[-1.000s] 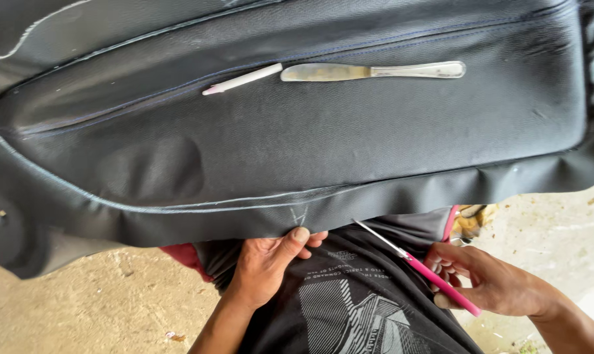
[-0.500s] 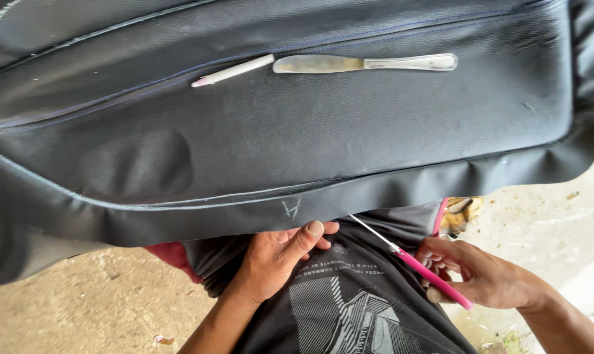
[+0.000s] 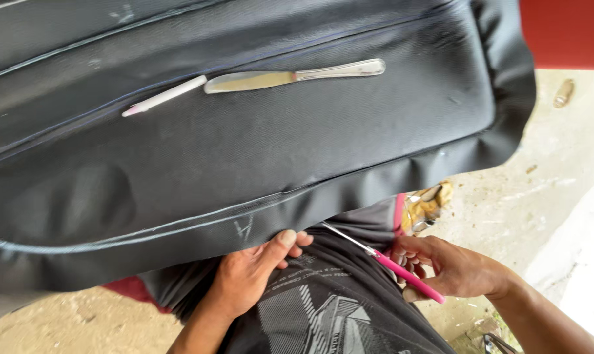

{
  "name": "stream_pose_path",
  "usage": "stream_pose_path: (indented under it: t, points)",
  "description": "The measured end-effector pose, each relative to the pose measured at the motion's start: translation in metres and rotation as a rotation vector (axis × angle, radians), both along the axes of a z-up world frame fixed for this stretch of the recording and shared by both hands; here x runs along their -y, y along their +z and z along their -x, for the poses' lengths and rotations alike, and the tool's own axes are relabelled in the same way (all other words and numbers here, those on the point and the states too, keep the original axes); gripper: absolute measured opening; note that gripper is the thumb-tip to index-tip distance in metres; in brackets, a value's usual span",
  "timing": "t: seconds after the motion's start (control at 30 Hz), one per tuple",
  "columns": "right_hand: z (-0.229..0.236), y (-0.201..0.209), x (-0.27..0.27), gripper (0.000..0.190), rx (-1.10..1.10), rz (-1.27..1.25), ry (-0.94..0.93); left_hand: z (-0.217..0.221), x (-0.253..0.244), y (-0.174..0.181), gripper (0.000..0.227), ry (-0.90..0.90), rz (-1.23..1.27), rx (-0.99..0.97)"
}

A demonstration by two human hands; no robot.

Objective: The person reupholsters a car door panel, using a butter-style knife to tuck the black leather fabric into the seams and shears to trim the excess material.

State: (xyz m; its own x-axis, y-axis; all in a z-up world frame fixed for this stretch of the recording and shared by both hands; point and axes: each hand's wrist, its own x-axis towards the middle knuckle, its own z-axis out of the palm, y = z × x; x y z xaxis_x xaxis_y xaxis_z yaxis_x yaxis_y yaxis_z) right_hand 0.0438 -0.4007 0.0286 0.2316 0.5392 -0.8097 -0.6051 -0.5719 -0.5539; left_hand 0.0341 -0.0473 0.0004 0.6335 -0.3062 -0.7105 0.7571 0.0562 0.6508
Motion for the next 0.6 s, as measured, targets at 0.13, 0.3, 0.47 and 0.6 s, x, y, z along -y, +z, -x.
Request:
stream_pose_path:
  t: [0.13, 0.3, 0.47, 0.6]
  points:
    - [0.017, 0.002, 0.015, 0.042, 0.076, 0.055, -0.011, -0.007, 0.003, 0.001, 0.041, 0.006, -0.006, -0.031]
    - [0.042, -0.008, 0.023, 0.028, 0.284, -0.137, -0.442, -0.025, 0.032, 0.005, 0.047, -0.119, 0.081, -0.057]
    - [0.037, -0.026, -0.015, 0.032, 0.558, 0.301, -1.038, -0.035, 0.058, 0.009, 0.056, -0.086, 0.16, -0.182]
    - [0.017, -0.029, -0.043, 0.035, 0.6, 0.133, -1.253, -0.034, 0.063, 0.007, 0.05, -0.03, 0.112, -0.199]
